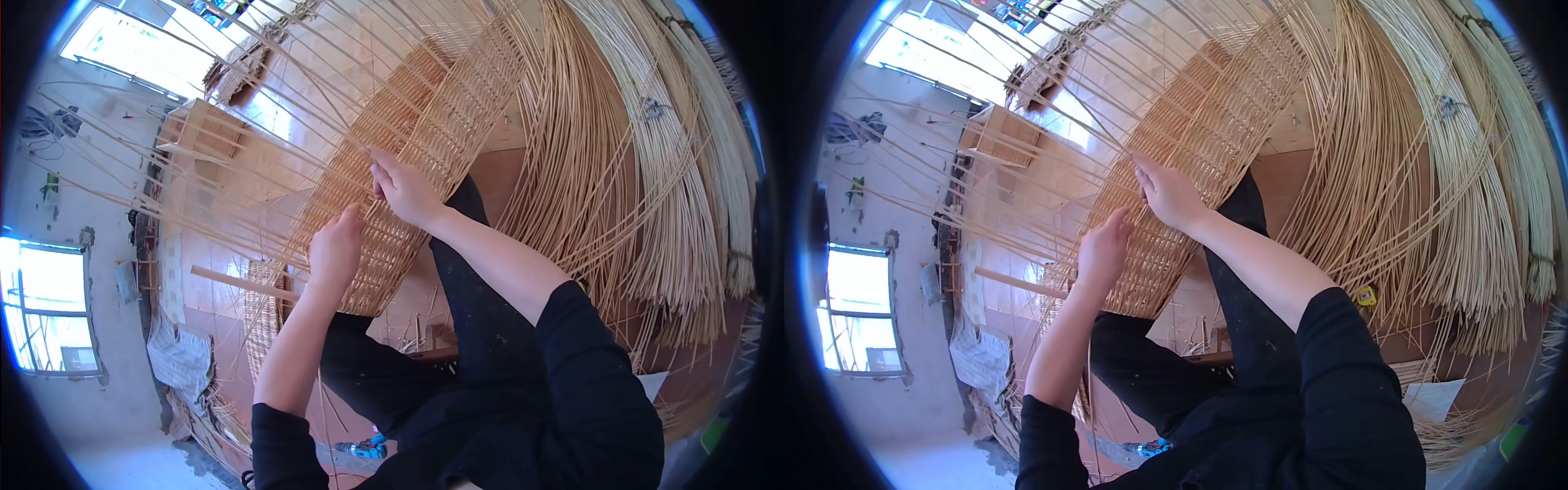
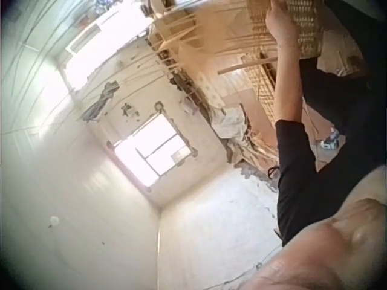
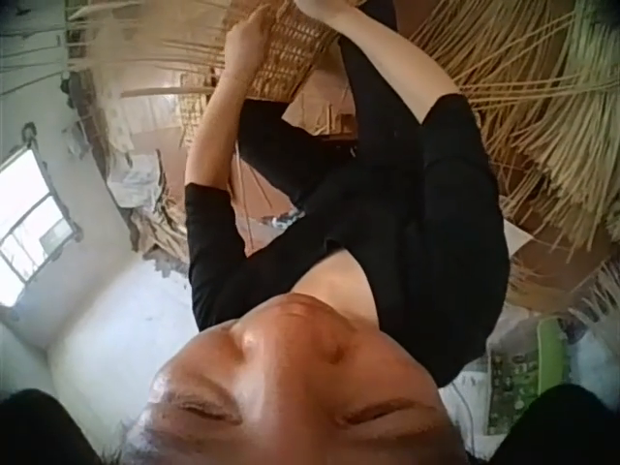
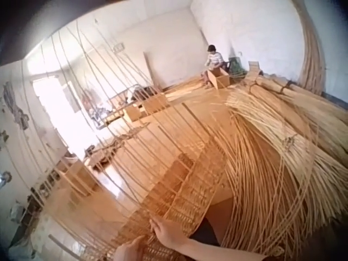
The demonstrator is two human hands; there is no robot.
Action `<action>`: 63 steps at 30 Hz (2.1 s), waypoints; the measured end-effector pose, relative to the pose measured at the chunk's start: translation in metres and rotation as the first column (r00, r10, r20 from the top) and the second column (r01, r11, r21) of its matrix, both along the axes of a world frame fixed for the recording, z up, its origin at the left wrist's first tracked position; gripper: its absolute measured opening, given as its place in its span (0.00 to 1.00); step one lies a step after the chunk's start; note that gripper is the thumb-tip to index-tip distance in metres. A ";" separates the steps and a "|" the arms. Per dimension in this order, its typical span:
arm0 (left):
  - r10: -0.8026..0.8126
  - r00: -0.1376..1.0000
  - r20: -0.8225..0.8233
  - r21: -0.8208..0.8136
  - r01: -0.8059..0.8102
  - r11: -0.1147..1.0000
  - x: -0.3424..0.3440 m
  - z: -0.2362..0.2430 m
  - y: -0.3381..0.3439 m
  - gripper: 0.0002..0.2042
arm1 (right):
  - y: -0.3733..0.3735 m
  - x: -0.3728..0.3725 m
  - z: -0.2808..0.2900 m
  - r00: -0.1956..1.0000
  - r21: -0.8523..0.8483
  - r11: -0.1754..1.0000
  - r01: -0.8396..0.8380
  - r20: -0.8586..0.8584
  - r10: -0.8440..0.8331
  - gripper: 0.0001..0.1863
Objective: Weaving a rectangular wicker basket using long thin strips of wood.
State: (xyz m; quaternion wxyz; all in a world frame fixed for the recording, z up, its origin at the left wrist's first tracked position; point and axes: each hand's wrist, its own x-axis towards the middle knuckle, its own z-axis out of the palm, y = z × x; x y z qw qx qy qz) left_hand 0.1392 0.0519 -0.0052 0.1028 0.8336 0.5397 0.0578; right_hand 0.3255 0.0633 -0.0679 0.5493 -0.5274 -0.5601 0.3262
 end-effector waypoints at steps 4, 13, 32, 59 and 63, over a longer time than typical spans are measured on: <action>0.146 0.978 0.146 -0.183 -0.118 0.976 0.009 -0.025 0.016 0.14 | 0.022 -0.012 0.020 0.979 0.286 0.953 -0.103 0.197 0.046 0.23; 0.071 0.969 -0.237 -0.077 -0.092 0.993 0.016 -0.010 0.008 0.09 | 0.041 0.003 0.044 0.968 0.262 0.942 0.210 0.077 -0.237 0.29; -0.256 0.891 -0.375 0.160 0.335 0.929 0.091 -0.001 0.069 0.15 | 0.050 0.087 0.018 0.872 0.179 0.862 0.474 0.038 -0.487 0.13; 0.237 0.972 0.003 -0.428 -0.213 0.879 -0.085 0.116 -0.021 0.11 | -0.088 -0.043 -0.013 0.956 0.143 0.970 -0.198 0.249 0.158 0.06; 0.117 0.953 -0.280 -0.320 -0.207 0.925 -0.141 0.092 -0.061 0.11 | -0.130 -0.141 -0.005 0.863 0.149 0.884 -0.444 0.336 0.377 0.12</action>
